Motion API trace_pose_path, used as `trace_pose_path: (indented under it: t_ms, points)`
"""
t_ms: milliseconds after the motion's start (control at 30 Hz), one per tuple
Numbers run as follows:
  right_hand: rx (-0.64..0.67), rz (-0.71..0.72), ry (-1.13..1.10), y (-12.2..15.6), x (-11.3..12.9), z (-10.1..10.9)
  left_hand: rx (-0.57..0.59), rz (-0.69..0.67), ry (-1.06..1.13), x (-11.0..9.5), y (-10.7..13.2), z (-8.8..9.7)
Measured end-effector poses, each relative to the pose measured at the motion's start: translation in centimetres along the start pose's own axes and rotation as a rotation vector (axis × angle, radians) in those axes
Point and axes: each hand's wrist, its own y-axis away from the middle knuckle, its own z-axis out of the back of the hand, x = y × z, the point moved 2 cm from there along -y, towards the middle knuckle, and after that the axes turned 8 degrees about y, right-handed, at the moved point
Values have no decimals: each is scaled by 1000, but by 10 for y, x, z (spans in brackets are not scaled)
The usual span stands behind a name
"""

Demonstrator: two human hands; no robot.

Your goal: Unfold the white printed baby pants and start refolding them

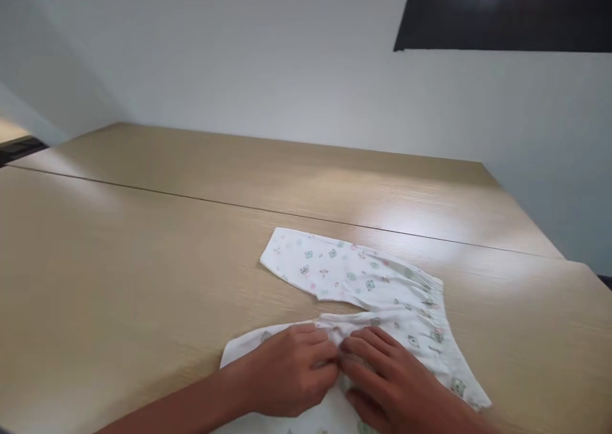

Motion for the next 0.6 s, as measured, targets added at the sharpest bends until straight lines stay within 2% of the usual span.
trace_pose_path:
  t_ms: [67, 167, 267, 367, 467, 533, 600]
  points:
    - [23, -90, -93, 0, -3, -2, 31, 60, 70, -1, 0, -2]
    - [-19, -202, -168, 4, -12, -6, 13, 207, 268, 1, -1, 2]
    - [-61, -199, -170, 7, -16, -12, -54, 271, 392, 1, -4, 5]
    - [-202, -88, -102, 7, -6, -7, -143, 248, 438, -7, -11, 0]
    - [-330, -48, -249, 5, 7, 11, -265, 169, 565, -22, -21, -4]
    - [-272, -118, -372, 3, 11, 21, -323, 118, 604, -30, -29, -4]
    - [-247, -88, -439, 2, 13, 27, -325, 91, 537, -34, -34, -4]
